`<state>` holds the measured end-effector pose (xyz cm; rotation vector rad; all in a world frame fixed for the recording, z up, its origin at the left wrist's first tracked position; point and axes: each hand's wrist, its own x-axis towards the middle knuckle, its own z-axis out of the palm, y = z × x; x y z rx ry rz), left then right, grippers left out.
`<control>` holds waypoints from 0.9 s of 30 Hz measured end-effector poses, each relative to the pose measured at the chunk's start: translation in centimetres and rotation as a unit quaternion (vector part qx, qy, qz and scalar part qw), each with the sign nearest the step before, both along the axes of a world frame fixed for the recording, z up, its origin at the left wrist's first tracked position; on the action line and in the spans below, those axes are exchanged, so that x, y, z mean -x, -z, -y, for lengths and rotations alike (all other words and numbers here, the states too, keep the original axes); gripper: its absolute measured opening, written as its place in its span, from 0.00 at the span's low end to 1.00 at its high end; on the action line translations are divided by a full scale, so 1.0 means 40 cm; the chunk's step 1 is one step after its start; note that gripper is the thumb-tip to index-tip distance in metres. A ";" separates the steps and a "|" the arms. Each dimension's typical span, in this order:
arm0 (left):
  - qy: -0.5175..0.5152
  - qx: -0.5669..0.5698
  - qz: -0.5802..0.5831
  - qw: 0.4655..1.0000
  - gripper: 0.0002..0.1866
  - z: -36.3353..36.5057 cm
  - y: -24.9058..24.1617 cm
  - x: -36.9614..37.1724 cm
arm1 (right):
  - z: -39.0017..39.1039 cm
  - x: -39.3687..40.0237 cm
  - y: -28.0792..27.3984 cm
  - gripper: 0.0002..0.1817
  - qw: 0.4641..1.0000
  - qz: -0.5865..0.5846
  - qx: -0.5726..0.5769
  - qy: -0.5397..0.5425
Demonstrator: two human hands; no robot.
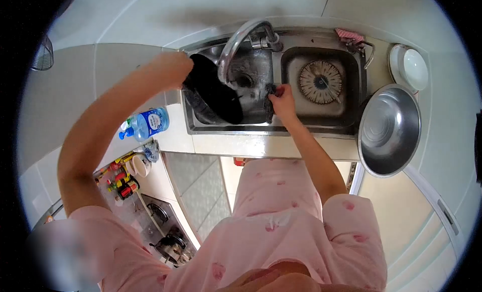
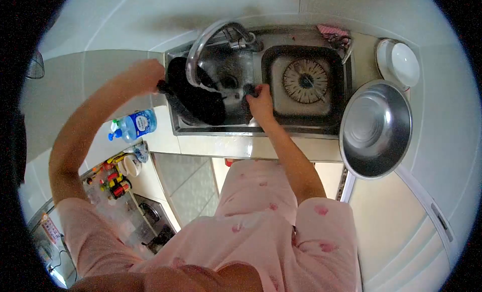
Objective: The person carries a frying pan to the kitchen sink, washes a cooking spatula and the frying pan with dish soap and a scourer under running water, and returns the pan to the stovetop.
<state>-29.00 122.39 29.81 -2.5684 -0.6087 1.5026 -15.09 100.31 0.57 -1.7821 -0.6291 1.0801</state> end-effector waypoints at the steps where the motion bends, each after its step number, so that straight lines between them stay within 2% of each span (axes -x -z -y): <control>1: 0.002 -0.016 -0.018 1.000 0.11 0.010 -0.018 -0.043 | 0.000 -0.003 0.010 0.23 1.000 -0.006 -0.004 0.010; 5: -0.011 -0.040 -0.050 0.998 0.09 0.033 -0.079 -0.090 | 0.026 0.000 0.062 0.20 0.999 -0.038 -0.002 0.022; 9: -0.072 0.023 -0.001 0.997 0.14 0.019 -0.100 0.047 | 0.007 0.021 0.117 0.19 0.998 -0.068 0.003 0.007; 10: -0.095 0.011 0.038 0.995 0.16 0.027 -0.085 0.106 | -0.009 0.028 0.082 0.19 0.995 -0.099 0.009 0.011; 12: -0.145 -0.015 0.120 0.982 0.19 0.069 -0.002 0.247 | -0.055 0.037 -0.025 0.18 0.988 -0.155 0.023 0.012; 13: -0.177 -0.024 0.136 0.975 0.21 0.091 0.046 0.308 | -0.081 0.075 0.132 0.18 0.991 -0.127 -0.031 -0.010; 16: -0.264 -0.028 0.221 0.938 0.24 0.162 0.182 0.433 | -0.190 0.103 -0.054 0.18 0.976 -0.186 0.091 -0.071; 17: -0.295 -0.026 0.243 0.924 0.24 0.185 0.232 0.467 | -0.223 0.133 -0.007 0.17 0.974 -0.180 0.105 -0.092; 20: -0.347 -0.036 0.314 0.883 0.25 0.236 0.354 0.563 | -0.289 0.260 0.082 0.20 0.974 -0.196 0.106 -0.036; 21: -0.359 -0.036 0.338 0.869 0.25 0.248 0.392 0.593 | -0.295 0.277 0.174 0.23 0.978 -0.077 0.099 -0.168; 22: -0.369 -0.035 0.362 0.855 0.25 0.259 0.429 0.620 | -0.301 0.293 0.263 0.25 0.957 0.055 0.078 -0.275; 25: -0.393 -0.029 0.385 0.835 0.26 0.291 0.499 0.667 | -0.301 0.293 0.260 0.27 0.816 0.282 0.103 -0.495; 27: -0.398 -0.030 0.392 0.829 0.25 0.298 0.536 0.679 | -0.290 0.261 0.290 0.27 0.805 0.376 0.101 -0.447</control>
